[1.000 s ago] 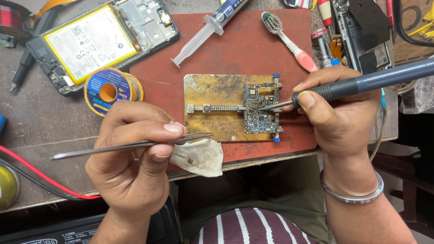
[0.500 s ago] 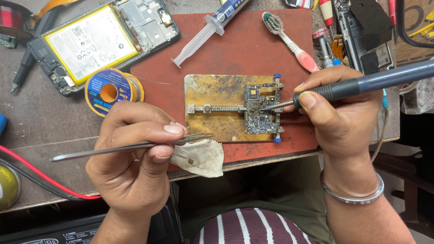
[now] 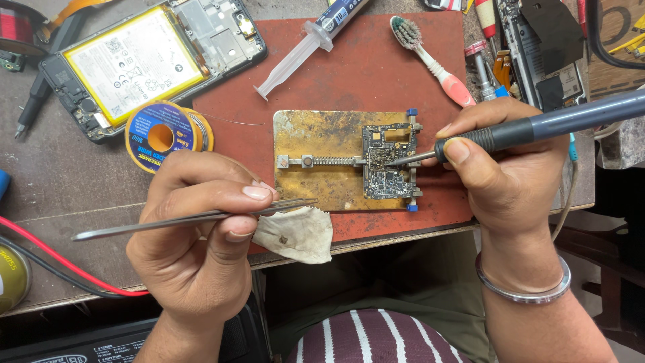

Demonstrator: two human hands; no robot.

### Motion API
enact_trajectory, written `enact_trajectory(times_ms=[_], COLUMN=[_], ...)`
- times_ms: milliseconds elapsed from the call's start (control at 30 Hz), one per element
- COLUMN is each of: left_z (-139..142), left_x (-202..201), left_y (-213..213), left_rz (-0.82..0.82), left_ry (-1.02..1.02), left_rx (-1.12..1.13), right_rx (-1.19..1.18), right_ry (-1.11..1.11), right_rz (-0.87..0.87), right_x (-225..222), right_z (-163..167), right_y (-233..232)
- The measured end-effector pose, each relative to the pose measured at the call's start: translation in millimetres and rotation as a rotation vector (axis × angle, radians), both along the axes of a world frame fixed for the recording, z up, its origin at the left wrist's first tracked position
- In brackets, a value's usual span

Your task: The person cleans a small circuit board clamped to a workbench. They apply a liquid from a spray can onto a toothbrush and scrub the board, then use a utility knife to scrape residue and tweezers to pick at components. The board remains clamped throughout.

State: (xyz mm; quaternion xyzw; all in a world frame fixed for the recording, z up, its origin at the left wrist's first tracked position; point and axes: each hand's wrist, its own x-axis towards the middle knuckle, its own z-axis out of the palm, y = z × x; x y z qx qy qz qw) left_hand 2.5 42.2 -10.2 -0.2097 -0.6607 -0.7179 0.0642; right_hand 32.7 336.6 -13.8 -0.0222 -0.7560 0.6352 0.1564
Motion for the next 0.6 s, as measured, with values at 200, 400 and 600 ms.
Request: enact_trajectory(times_ms=[200, 400, 600], left_z=[0.5, 1.0, 0.5], left_x=[0.2, 0.0, 0.5], left_y=[0.4, 0.5, 0.2], left_rz=[-0.002, -0.006, -0.008], left_ry=[-0.007, -0.012, -0.007], left_rx=[-0.001, 0.009, 0.011], right_rx=[-0.002, -0.003, 0.01], right_ry=[0.003, -0.004, 0.005], right_rz=[0.007, -0.008, 0.0], right_x=[1.2, 0.5, 0.2], right_z=[-0.6, 0.4, 0.5], right_y=[0.7, 0.5, 1.1])
